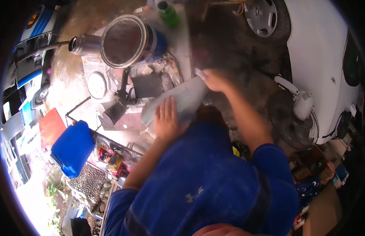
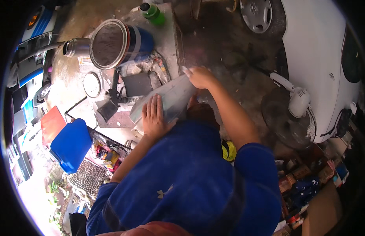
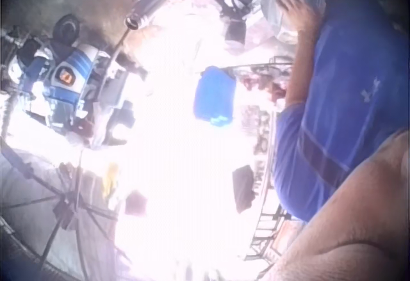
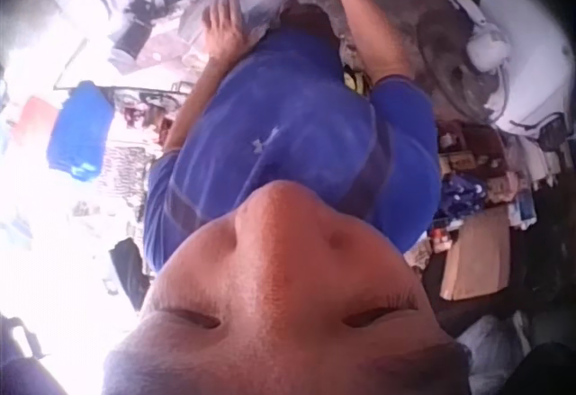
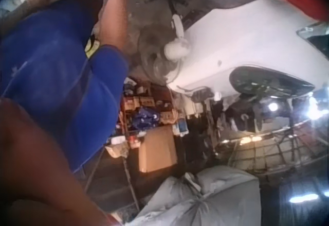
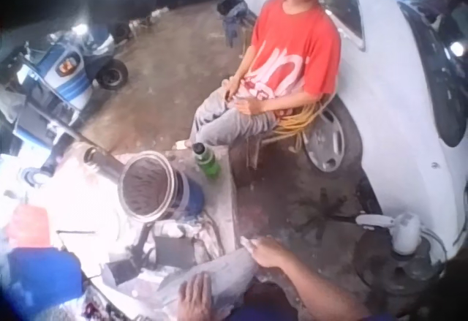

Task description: The person sands a light-colored automotive fender panel by hand using a sanding block and sandpaper, periodically wiping the surface with a cloth.

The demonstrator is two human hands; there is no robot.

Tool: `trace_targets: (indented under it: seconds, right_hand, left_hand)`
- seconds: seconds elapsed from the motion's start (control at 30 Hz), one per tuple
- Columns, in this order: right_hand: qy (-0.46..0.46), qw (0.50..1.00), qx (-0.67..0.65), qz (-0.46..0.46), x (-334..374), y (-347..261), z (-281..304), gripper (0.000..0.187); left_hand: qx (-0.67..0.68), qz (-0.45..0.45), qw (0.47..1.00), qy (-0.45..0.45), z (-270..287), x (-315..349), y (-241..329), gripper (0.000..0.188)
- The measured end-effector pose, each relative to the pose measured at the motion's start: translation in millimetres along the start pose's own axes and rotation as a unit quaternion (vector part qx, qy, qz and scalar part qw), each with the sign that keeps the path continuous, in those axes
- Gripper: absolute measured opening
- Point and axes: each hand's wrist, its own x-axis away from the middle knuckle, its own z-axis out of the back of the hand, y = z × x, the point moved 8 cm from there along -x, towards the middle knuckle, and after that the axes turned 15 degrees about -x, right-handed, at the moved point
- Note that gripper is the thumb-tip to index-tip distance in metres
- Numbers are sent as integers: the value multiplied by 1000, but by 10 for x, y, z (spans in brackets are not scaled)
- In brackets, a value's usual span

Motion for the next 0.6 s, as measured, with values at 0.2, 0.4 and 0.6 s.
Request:
trace_targets:
  seconds: [0.2, 0.4, 0.6]
  right_hand:
    - [-51, 998, -36, 16, -151, 201, 216, 64]
    - [-36, 996, 82, -28, -185, 724, 381, 68]
    - [255, 929, 105, 248, 843, -338, -486, 30]
  left_hand:
    - [-1, 5, 1000, -2, 34, -15, 5, 118]
    - [0, 1, 1000, 11, 67, -35, 29, 119]
    - [-1, 11, 1000, 7, 12, 59, 1, 120]
